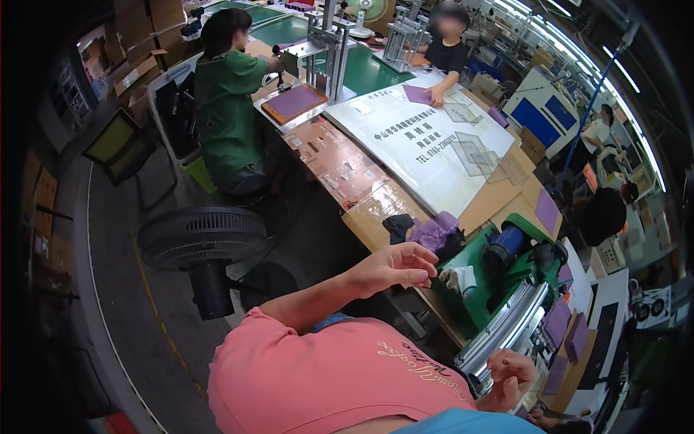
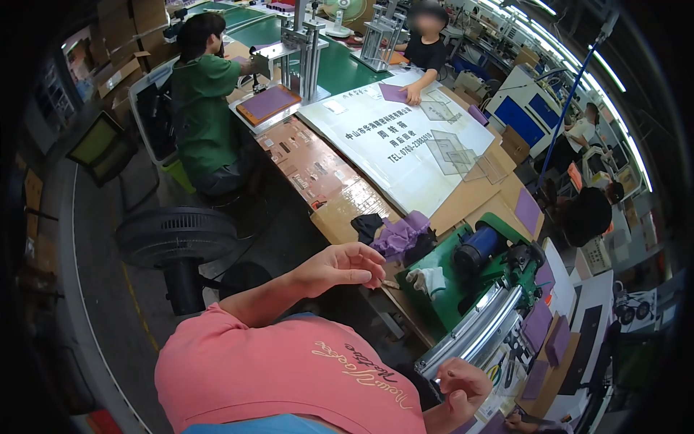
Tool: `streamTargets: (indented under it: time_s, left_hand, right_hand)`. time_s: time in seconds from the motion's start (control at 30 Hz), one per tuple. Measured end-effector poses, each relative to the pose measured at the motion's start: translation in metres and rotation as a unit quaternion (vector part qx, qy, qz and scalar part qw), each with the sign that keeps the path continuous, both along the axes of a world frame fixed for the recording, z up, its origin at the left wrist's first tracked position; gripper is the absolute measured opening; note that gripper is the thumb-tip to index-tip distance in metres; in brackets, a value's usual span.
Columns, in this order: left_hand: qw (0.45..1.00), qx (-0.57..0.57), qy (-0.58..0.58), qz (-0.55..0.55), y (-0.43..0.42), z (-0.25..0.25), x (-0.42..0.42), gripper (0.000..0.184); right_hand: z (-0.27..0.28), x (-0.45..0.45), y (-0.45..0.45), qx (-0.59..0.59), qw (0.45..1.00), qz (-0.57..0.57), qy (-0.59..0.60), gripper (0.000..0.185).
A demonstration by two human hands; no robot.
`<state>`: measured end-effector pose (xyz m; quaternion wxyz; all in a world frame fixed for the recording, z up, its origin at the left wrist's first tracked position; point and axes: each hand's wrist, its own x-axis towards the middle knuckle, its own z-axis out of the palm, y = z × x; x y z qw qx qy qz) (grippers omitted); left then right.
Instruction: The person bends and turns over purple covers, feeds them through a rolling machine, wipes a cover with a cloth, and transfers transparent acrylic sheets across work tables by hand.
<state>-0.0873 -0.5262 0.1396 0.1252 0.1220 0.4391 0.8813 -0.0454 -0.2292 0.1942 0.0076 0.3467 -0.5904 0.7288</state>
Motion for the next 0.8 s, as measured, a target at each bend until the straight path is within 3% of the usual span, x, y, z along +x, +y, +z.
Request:
streamTargets:
  time_s: [0.33, 0.8]
  left_hand:
    - [1.0, 0.02, -0.016, 0.0, -0.009, -0.02, -0.013, 0.027]
    - [0.999, 0.028, -0.026, -0.011, -0.026, -0.024, -0.037, 0.023]
  right_hand:
    - [0.006, -0.001, -0.007, 0.059, 0.995, -0.009, -0.079, 0.029]
    - [0.001, -0.009, -0.029, 0.069, 0.993, -0.049, -0.088, 0.03]
